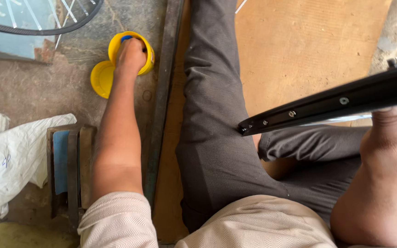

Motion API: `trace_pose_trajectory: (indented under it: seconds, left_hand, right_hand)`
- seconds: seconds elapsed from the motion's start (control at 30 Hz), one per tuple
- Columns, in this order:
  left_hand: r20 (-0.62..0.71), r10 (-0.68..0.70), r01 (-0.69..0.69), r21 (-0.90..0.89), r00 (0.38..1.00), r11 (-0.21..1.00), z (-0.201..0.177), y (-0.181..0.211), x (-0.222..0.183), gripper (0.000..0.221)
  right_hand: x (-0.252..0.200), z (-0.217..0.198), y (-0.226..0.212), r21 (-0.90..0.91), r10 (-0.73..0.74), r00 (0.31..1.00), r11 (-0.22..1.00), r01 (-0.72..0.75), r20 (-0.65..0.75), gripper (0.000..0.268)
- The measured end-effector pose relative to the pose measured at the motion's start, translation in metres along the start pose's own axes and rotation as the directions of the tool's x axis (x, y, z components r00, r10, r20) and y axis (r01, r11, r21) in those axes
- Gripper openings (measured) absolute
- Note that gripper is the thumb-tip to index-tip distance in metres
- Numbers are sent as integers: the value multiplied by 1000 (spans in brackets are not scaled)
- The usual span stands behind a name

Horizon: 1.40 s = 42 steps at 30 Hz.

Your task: The person is building bicycle wheels by inserting spokes into a rim and securing them with nipples by hand.

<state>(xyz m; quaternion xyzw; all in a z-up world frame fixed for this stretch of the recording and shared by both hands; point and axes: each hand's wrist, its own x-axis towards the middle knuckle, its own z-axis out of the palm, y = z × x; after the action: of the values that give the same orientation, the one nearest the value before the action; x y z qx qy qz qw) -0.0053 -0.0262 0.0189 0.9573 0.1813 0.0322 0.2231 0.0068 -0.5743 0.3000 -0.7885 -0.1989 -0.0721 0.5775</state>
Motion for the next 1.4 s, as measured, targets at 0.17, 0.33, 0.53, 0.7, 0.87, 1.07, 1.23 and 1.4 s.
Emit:
trace_pose_trajectory:
  seconds: [0.17, 0.33, 0.53, 0.7, 0.87, 1.07, 1.23, 1.4]
  left_hand:
    - [38, -15, 16, -15, 999, 1000, 1, 2, 3, 18]
    - [-18, -48, 49, 49, 999, 998, 8, 4, 11, 16]
    - [-2, -31, 31, 35, 1000, 999, 5, 2, 11, 17]
    - [-16, -14, 13, -59, 1000, 998, 9, -3, 2, 17]
    - [-55, -1, -1, -35, 998, 999, 12, -2, 10, 15]
    - [-80, -2, 1, -9, 997, 1000, 8, 0, 5, 13]
    - [-99, 54, -56, -9, 994, 998, 4, 1, 3, 11]
    - [-109, 10, -11, -14, 994, 1000, 7, 4, 6, 16]
  right_hand:
    - [-1, -6, 8, -8, 12, 1000, 1000, -12, -15, 14]
    - [-1, -10, 16, 1, 24, 1000, 1000, -24, 10, 26]
    - [8, -12, 13, -149, -28, 998, 988, 35, 47, 28]
    - [6, -15, 23, -151, -19, 999, 988, 25, 43, 29]
    - [-2, -21, 34, -157, 17, 998, 988, -7, 63, 31]
    - [-7, -21, 39, -137, 18, 998, 991, -9, 60, 32]
    - [-4, -21, 39, -135, 3, 998, 991, 4, 57, 34]
    - [-3, -17, 40, -144, 2, 998, 990, 8, 65, 35]
